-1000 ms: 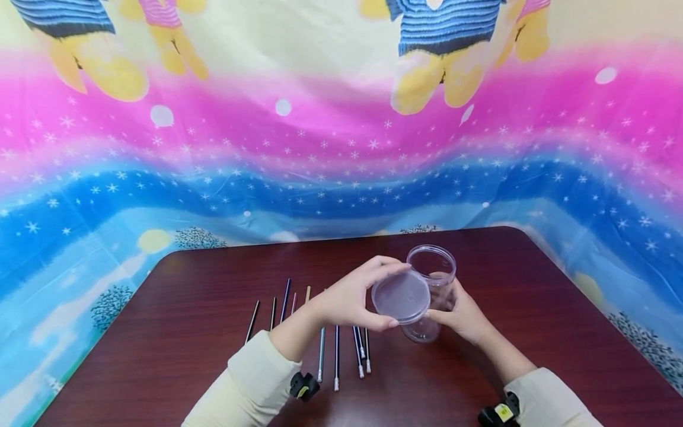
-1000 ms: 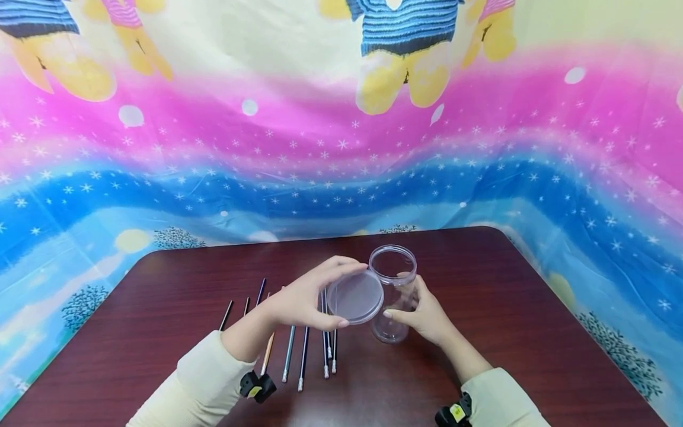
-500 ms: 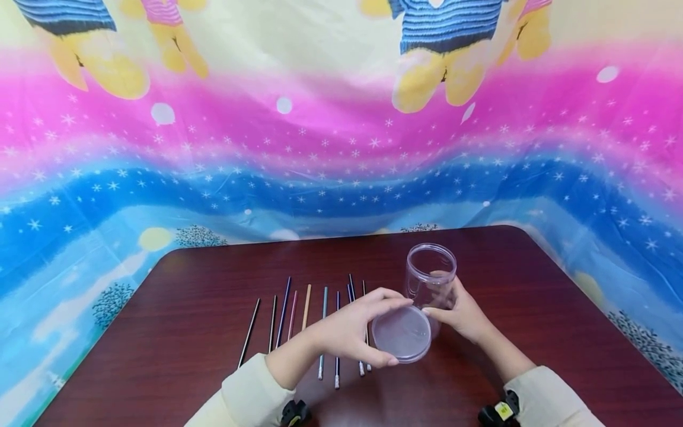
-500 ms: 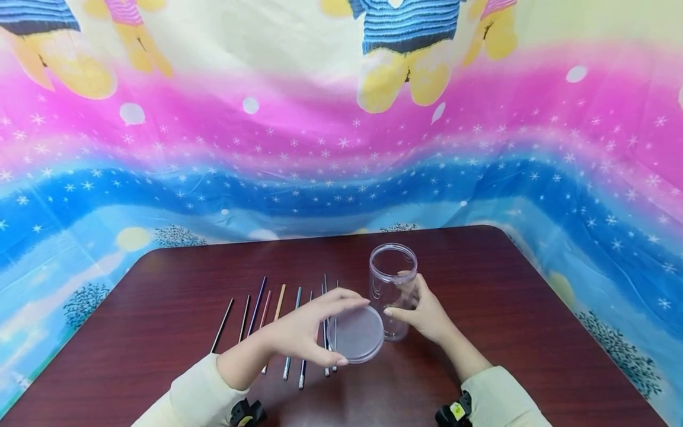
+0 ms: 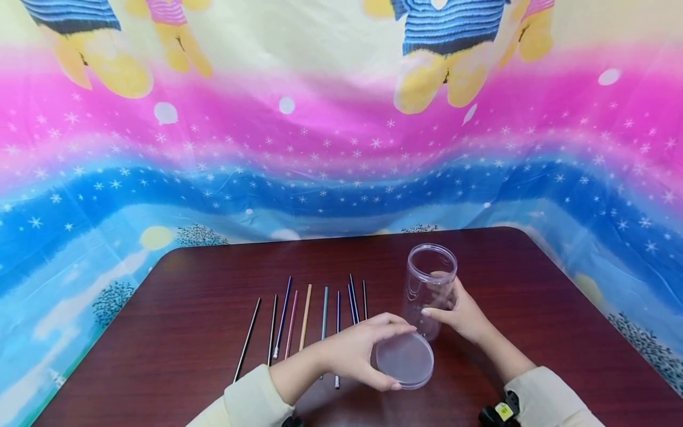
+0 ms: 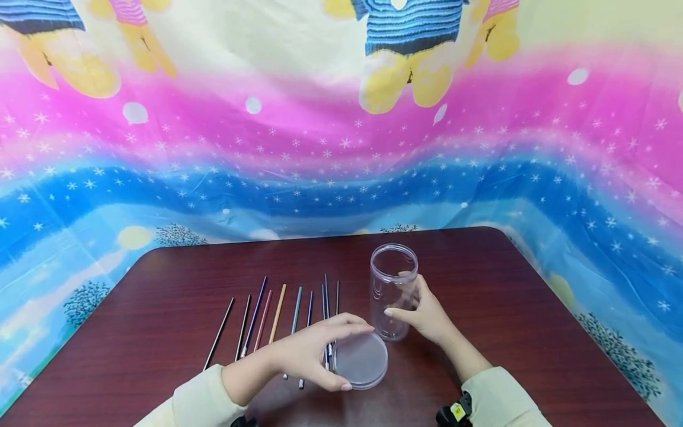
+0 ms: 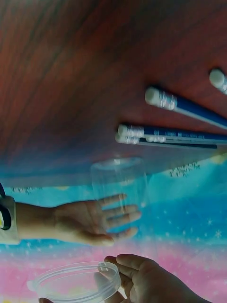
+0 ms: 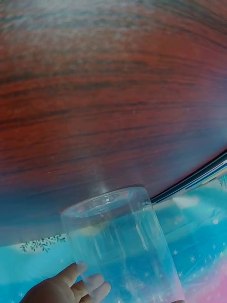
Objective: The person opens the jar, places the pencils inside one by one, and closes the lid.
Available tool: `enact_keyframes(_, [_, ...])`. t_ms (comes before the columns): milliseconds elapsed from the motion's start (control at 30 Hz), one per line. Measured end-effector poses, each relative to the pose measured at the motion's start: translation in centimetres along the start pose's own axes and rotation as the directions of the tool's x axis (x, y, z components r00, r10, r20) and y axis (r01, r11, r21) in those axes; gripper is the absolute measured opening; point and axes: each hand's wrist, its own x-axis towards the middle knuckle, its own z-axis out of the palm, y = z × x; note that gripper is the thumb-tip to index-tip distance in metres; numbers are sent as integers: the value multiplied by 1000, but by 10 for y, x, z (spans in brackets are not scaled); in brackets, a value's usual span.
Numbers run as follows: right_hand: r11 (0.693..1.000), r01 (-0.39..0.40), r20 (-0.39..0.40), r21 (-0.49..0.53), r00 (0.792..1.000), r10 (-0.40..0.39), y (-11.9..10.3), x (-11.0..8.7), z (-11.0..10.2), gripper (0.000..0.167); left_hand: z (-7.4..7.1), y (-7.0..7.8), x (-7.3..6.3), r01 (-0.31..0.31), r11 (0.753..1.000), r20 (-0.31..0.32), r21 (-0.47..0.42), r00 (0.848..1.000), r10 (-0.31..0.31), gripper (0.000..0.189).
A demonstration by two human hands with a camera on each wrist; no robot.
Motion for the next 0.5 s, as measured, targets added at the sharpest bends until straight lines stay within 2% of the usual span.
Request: enact_keyframes(500, [1000,3,16,17,1000,-3,0,0,-1,65,31,-11,-10,44,992,105,118,993,-56,71])
